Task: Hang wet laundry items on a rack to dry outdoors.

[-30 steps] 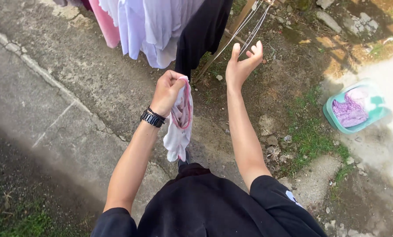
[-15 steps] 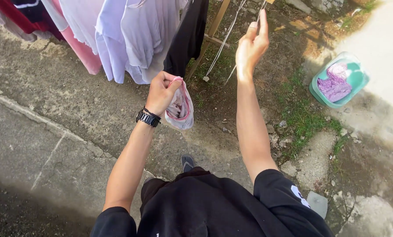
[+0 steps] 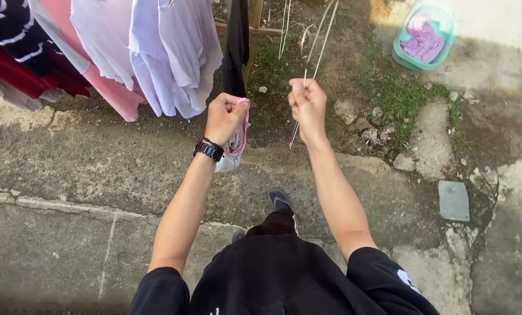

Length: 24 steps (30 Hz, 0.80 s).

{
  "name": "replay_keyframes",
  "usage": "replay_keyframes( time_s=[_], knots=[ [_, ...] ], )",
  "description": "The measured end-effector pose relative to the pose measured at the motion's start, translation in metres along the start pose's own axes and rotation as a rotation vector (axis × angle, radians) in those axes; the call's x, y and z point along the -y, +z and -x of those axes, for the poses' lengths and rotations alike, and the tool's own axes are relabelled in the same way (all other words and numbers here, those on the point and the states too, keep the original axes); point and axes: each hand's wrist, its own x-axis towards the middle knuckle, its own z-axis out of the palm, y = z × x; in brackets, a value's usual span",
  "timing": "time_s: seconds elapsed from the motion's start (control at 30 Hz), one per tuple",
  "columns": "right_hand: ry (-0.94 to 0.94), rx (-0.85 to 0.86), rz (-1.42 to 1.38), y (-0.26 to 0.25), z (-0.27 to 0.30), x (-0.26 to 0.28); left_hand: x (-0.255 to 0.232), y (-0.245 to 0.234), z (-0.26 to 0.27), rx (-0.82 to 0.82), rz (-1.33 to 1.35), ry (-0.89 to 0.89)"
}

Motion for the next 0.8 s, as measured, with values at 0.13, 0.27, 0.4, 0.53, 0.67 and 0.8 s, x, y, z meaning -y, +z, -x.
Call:
replay_keyframes(
  time_s=[0.13,0.27,0.4,0.53,0.67,0.8],
  knots=[
    [-0.039,0.036,0.006,0.028,0.079,-0.026,0.012,0.014,0.037,0.071,0.014,-0.034],
    [-0.065,0.175,0.050,0.034,0.121,-0.026,0.011,0.014,0.064,0.122,0.012,0.014],
    [-0.147,0.222,0.315,0.015,0.127,-0.028,-0.012,0.007,0.086,0.266,-0.025,0.172],
    [-0.223,0.061,0.508,0.013,0.141,0.023,-0.037,-0.003,0.105,0.301,-0.189,0.294],
    [-0.394,-0.151,0.460,-0.017,0.139,0.036,0.007,-0.003,0.112,0.057,-0.631,0.355],
    [-0.465,-0.348,0.414,-0.089,0.126,0.055,0.051,0.004,0.116,-0.154,-0.883,0.358]
  ],
)
